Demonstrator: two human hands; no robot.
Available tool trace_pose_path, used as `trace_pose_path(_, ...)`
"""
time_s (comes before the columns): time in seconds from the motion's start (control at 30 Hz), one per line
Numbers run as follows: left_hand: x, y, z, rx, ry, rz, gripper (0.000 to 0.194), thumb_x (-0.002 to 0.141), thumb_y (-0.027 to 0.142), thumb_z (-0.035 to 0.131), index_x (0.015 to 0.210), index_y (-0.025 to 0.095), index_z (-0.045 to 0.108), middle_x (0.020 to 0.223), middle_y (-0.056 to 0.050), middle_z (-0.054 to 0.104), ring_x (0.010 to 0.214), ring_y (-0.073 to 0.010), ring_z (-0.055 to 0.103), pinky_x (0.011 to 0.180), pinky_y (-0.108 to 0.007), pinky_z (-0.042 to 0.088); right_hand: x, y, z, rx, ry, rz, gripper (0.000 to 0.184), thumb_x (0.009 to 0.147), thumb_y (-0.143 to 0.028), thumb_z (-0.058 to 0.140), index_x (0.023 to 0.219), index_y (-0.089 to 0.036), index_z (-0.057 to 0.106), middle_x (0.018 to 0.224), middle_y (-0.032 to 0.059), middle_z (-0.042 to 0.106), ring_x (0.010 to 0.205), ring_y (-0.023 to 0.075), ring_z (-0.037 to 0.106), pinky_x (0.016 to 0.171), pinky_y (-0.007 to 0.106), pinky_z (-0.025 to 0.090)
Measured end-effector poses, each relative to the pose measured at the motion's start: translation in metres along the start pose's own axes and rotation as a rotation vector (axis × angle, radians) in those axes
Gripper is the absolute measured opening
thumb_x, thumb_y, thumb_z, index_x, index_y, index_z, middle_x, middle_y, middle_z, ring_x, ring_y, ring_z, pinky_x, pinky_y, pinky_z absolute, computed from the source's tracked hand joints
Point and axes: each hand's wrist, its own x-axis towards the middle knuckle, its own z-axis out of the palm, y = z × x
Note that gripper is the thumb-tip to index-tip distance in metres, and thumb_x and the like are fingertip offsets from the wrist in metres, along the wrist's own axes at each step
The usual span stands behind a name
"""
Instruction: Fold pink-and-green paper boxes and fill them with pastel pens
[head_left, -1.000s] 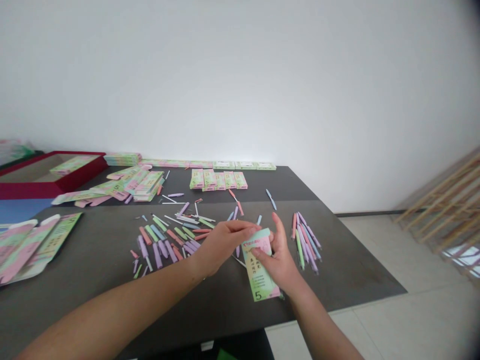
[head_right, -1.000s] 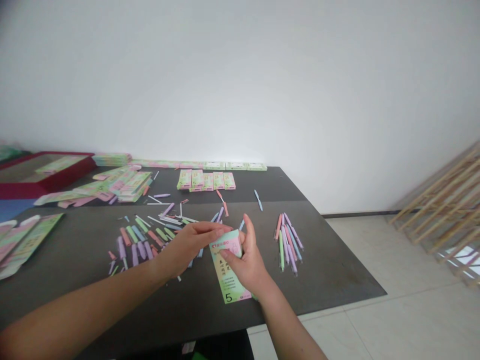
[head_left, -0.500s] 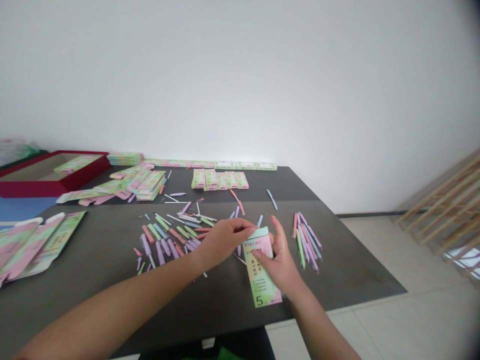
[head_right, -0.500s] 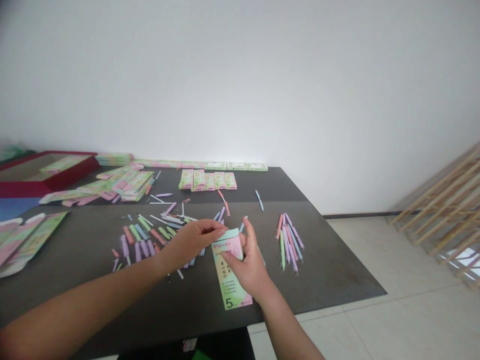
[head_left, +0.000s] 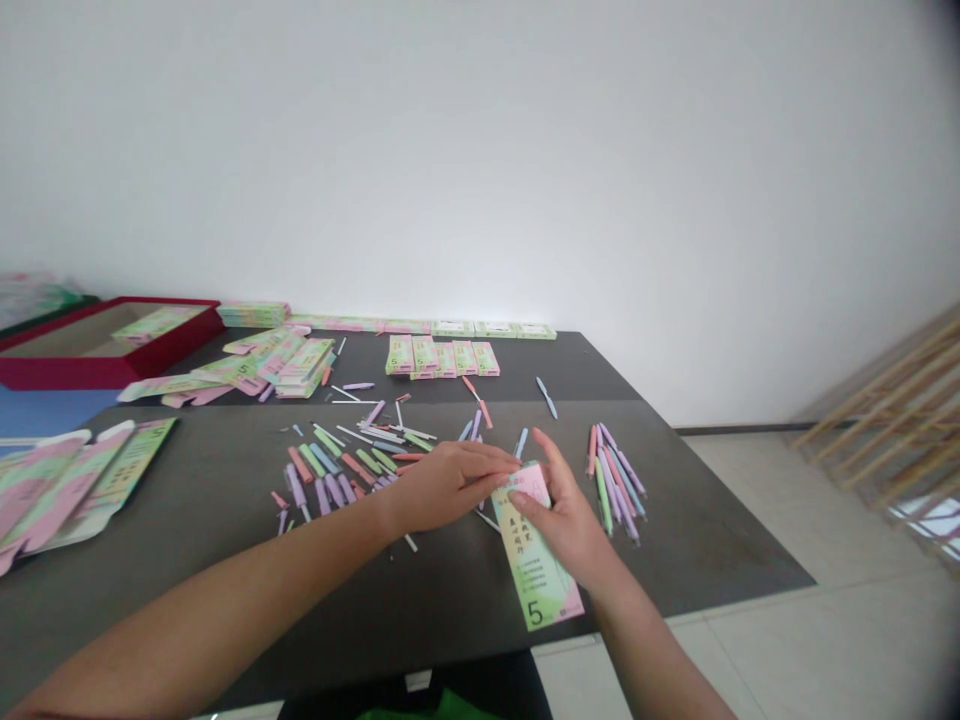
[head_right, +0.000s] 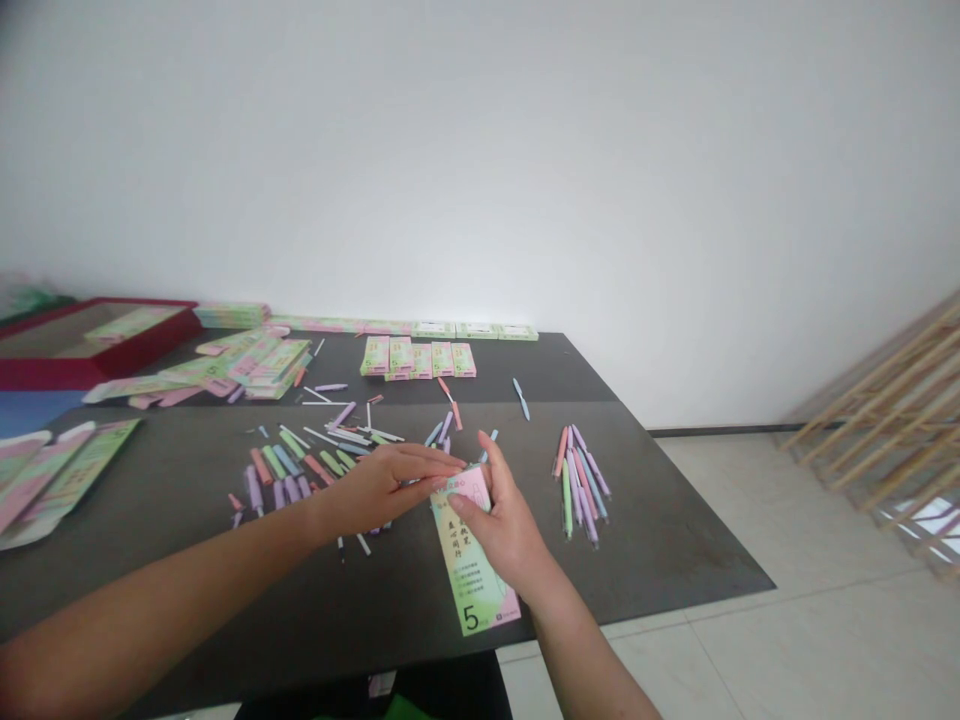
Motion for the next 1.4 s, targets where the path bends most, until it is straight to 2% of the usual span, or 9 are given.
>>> trace_pose_path(0.1, 0.0, 0.0, -0.003, 0.009, -0.013, -0.001, 0.033, 0.09, 0.026, 0.056, 0.122, 0.022, 0.062, 0.125, -0.007, 0.064, 0.115, -0.0191, 0.06, 0.102, -0.033, 0.045, 0.002, 0.002, -0.002, -0.063, 0.059, -0.049, 0.047, 0.083, -0.036, 0.065, 0.126, -0.026, 0.048, 0.109, 0.0025, 0.058, 0.096, 0.0182, 0.056, 0.084, 0.03, 0.045)
trace_pose_path(0.27, -0.003, 0.0, 0.007, -0.206, 0.248, -0.315, 0.044, 0.09, 0.035, 0.055, 0.132, 0.023, 0.051, 0.126, -0.009, 0.062, 0.103, -0.0206, 0.064, 0.09, -0.037, 0.052, 0.017, -0.001, -0.002, 0.143, 0.114, 0.022, 0.036, 0.082, -0.039, 0.066, 0.11, -0.026, 0.048, 0.083, -0.0039, 0.057, 0.067, 0.0118, 0.053, 0.061, 0.022, 0.045)
trace_pose_path(0.4, -0.009, 0.002, 0.035, -0.675, 0.005, -0.407, 0.049, 0.085, 0.035, 0.062, 0.129, 0.016, 0.05, 0.113, -0.012, 0.067, 0.093, -0.0232, 0.067, 0.079, -0.035, 0.055, 0.043, -0.004, 0.003, 0.199, 0.204, -0.009, 0.04, 0.081, -0.042, 0.067, 0.111, -0.027, 0.047, 0.08, -0.005, 0.057, 0.064, 0.0114, 0.054, 0.058, 0.022, 0.046)
trace_pose_path(0.47, -0.008, -0.004, 0.044, -0.807, 0.009, -0.444, 0.047, 0.083, 0.033, 0.063, 0.124, 0.014, 0.05, 0.107, -0.012, 0.069, 0.094, -0.0242, 0.068, 0.08, -0.035, 0.055, 0.057, -0.002, 0.006, 0.172, 0.21, 0.01, 0.049, 0.081, -0.044, 0.066, 0.121, -0.027, 0.044, 0.086, -0.0034, 0.06, 0.068, 0.0126, 0.057, 0.062, 0.024, 0.048)
trace_pose_path(0.57, 0.001, -0.025, 0.04, -0.624, 0.106, -0.534, 0.045, 0.086, 0.035, 0.058, 0.125, 0.014, 0.048, 0.103, -0.012, 0.071, 0.089, -0.0225, 0.069, 0.078, -0.034, 0.054, 0.077, 0.005, 0.01, 0.123, 0.16, 0.096, 0.064, 0.08, -0.043, 0.066, 0.135, -0.027, 0.037, 0.095, 0.0005, 0.064, 0.079, 0.0156, 0.062, 0.07, 0.027, 0.05)
trace_pose_path(0.7, 0.016, -0.062, 0.014, -0.251, 0.139, -0.615, 0.049, 0.079, 0.043, 0.064, 0.119, 0.014, 0.058, 0.087, -0.009, 0.073, 0.085, -0.0266, 0.069, 0.078, -0.036, 0.052, 0.117, 0.023, 0.006, 0.063, 0.067, 0.219, 0.053, 0.081, -0.029, 0.067, 0.129, -0.024, 0.047, 0.086, 0.0002, 0.065, 0.072, 0.0163, 0.063, 0.063, 0.027, 0.051)
trace_pose_path(0.87, 0.009, -0.091, -0.024, -0.052, 0.24, -0.654, 0.048, 0.085, 0.043, 0.052, 0.122, 0.014, 0.058, 0.085, -0.009, 0.073, 0.091, -0.0267, 0.067, 0.084, -0.035, 0.046, 0.22, 0.041, 0.001, -0.043, 0.144, 0.321, 0.032, 0.093, -0.028, 0.055, 0.121, -0.014, 0.052, 0.1, 0.0059, 0.062, 0.08, 0.0143, 0.063, 0.071, 0.031, 0.055)
trace_pose_path(1.1, -0.063, -0.101, -0.068, 0.043, 0.362, -0.769, 0.043, 0.088, 0.038, 0.044, 0.123, 0.018, 0.058, 0.086, -0.003, 0.073, 0.082, -0.0203, 0.068, 0.078, -0.03, 0.047, 0.347, 0.054, 0.038, -0.33, 0.174, 0.337, 0.033, 0.094, -0.034, 0.056, 0.12, -0.014, 0.055, 0.115, 0.0083, 0.058, 0.097, 0.0183, 0.061, 0.083, 0.038, 0.054)
trace_pose_path(1.4, -0.219, -0.099, -0.142, 0.563, 0.599, -1.286, 0.047, 0.09, 0.043, 0.039, 0.126, 0.018, 0.055, 0.099, -0.004, 0.072, 0.092, -0.02, 0.066, 0.083, -0.027, 0.048, 0.355, 0.063, 0.057, -0.809, 0.185, 0.172, 0.036, 0.088, -0.033, 0.06, 0.115, -0.009, 0.058, 0.119, 0.0189, 0.055, 0.108, 0.0255, 0.054, 0.088, 0.039, 0.046)
